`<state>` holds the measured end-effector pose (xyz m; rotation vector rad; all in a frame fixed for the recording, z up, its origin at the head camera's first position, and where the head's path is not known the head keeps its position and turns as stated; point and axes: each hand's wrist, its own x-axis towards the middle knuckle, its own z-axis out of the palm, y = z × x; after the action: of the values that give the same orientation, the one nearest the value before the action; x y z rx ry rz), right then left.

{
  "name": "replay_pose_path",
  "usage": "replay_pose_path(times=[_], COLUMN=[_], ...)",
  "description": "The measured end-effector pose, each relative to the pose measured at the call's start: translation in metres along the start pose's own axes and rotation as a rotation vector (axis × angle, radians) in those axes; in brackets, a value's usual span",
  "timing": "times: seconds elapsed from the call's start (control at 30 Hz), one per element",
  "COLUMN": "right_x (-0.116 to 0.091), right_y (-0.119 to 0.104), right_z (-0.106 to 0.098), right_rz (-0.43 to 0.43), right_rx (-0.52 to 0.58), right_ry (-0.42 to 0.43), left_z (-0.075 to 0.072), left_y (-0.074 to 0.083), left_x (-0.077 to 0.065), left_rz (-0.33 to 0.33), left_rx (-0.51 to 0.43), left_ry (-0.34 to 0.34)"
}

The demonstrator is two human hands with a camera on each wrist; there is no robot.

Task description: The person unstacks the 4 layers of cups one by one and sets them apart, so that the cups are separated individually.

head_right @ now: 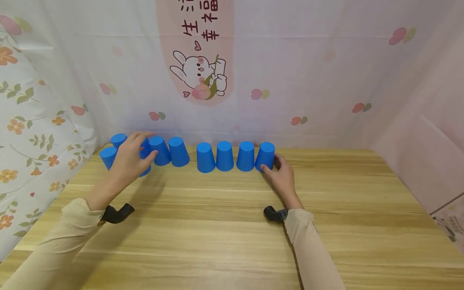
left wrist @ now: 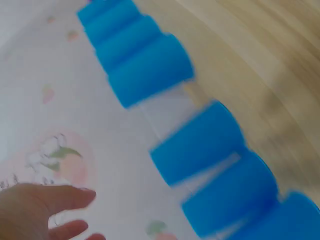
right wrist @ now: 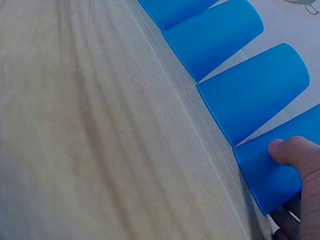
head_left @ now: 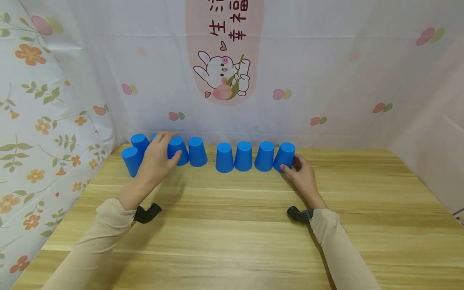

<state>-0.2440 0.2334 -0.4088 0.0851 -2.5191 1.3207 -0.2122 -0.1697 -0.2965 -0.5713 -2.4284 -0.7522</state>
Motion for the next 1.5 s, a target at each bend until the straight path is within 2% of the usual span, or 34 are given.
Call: replay_pose_path(times=[0.2, 0.4, 0.53, 0.63, 0.8, 1.07, 1.3, 1.5], right_x=[0.0, -0.001, 0.0, 0.001, 0.001, 0.001, 0.001, 0.001], right_y=[0.002, 0.0, -0.001, -0.001, -0.001, 0.0, 0.0, 0.0], right_z=[-0.001, 0.001, 0.001, 0.0, 0.0, 0.0, 0.001, 0.001], right_rz=[0.002, 0.008, 0.01, 0.006, 0.006, 0.011, 0.0, 0.005], right_rx=[-0.001, 0.01, 0.014, 0.009, 0.005, 0.01, 0.014, 0.014], right_ry=[0.0, -0.001, 0.001, 0.004, 0.004, 0.004, 0.01, 0.006], left_z=[0.038, 0.078, 0.093, 0.1, 0.106, 0.107, 0.092, 0.071], left_y=[0.025, 0.039, 0.043, 0.042, 0.04, 0.038, 0.041, 0.039], left_x=[0.017, 0.033, 0.039, 0.04, 0.037, 0.034, 0.036, 0.032], left_rz=[-0.014, -0.077, -0.132, -0.169, -0.199, -0.195, -0.168, -0.155], left_rx=[-0.125, -0.173, -0.173, -0.181, -0.23, -0.26, -0.242, -0.25], left_ry=[-0.114, -0.242, -0.305, -0.309, -0.26, -0.208, -0.152, -0.134])
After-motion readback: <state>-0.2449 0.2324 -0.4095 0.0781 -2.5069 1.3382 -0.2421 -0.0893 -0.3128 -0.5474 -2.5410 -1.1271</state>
